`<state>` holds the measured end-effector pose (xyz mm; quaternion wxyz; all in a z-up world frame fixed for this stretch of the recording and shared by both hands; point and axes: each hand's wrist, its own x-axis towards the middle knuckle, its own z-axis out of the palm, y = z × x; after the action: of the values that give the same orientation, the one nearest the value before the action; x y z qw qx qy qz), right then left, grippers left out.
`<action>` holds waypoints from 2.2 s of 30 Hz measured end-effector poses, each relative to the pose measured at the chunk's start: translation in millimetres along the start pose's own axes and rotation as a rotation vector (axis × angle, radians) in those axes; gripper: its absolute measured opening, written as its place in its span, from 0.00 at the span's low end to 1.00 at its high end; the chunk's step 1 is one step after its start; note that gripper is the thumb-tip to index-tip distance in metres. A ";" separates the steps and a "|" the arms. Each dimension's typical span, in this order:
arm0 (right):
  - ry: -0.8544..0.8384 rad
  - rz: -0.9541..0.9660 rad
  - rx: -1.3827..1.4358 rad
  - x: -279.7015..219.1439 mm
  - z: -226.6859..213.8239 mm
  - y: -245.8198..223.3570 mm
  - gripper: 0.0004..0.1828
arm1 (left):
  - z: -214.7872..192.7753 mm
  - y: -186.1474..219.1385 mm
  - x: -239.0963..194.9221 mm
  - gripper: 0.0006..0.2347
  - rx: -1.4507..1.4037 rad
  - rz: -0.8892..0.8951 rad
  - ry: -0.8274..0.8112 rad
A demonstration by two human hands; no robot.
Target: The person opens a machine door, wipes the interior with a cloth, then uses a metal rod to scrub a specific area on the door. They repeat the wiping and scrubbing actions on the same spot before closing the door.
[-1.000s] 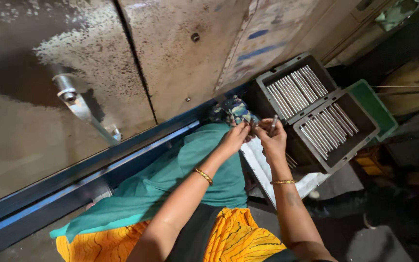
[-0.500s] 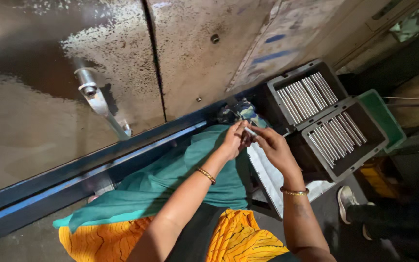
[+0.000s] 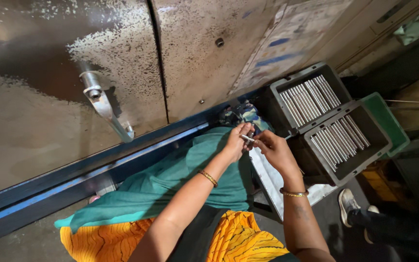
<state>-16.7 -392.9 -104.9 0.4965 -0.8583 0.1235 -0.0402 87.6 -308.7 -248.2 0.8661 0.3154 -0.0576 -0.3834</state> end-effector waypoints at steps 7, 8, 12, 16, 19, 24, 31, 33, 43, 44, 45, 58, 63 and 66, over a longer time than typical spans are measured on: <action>-0.056 0.021 0.050 9.7 -1.3 13.8 0.03 | -3.0 -6.6 4.5 0.13 0.044 0.028 0.024; -0.064 0.022 0.061 11.6 -1.8 14.8 0.03 | -3.6 -6.6 5.7 0.13 0.052 0.027 0.030; -0.075 -0.001 0.090 9.1 -2.5 14.7 0.04 | -2.2 -6.9 6.6 0.12 0.049 0.038 0.025; -0.076 0.038 0.332 -2.7 -6.7 10.9 0.04 | -3.2 -8.3 7.8 0.12 0.111 0.028 0.054; -0.039 0.067 0.491 -5.5 -15.0 6.6 0.06 | -5.6 -13.2 12.9 0.12 0.140 0.045 0.070; 0.069 -0.027 0.211 5.1 -7.6 11.9 0.11 | -7.8 -26.4 19.4 0.09 0.212 0.148 0.056; 0.132 0.056 0.198 15.1 -3.5 62.6 0.08 | 1.5 -18.2 2.2 0.08 0.774 0.399 -0.043; 0.135 0.098 0.190 20.8 -13.0 83.2 0.07 | 5.7 -13.2 -4.5 0.11 1.038 0.535 -0.019; 0.104 0.327 -0.159 26.2 -25.8 162.2 0.11 | 26.5 -2.4 -22.0 0.17 1.144 0.418 -0.088; 0.095 0.376 -0.285 25.2 -24.3 162.7 0.12 | 27.9 0.4 -23.8 0.17 1.136 0.443 -0.107; 0.104 0.344 -0.337 24.2 -23.6 161.7 0.12 | 29.7 3.5 -25.3 0.16 1.129 0.468 -0.126; 0.413 -0.035 0.048 105.1 -142.7 131.0 0.15 | 37.5 12.1 -31.0 0.15 1.139 0.405 -0.170; 0.669 -0.125 -0.264 173.7 -195.5 155.5 0.16 | 38.5 10.6 -32.5 0.15 1.139 0.339 -0.126; 0.682 0.031 -0.561 185.6 -194.8 166.0 0.17 | 39.5 11.8 -31.8 0.15 1.149 0.286 -0.124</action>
<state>96.8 -682.8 -159.9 0.1754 -0.8955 0.2994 -0.2786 59.2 -300.3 -205.3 0.5946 0.6999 -0.3483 -0.1881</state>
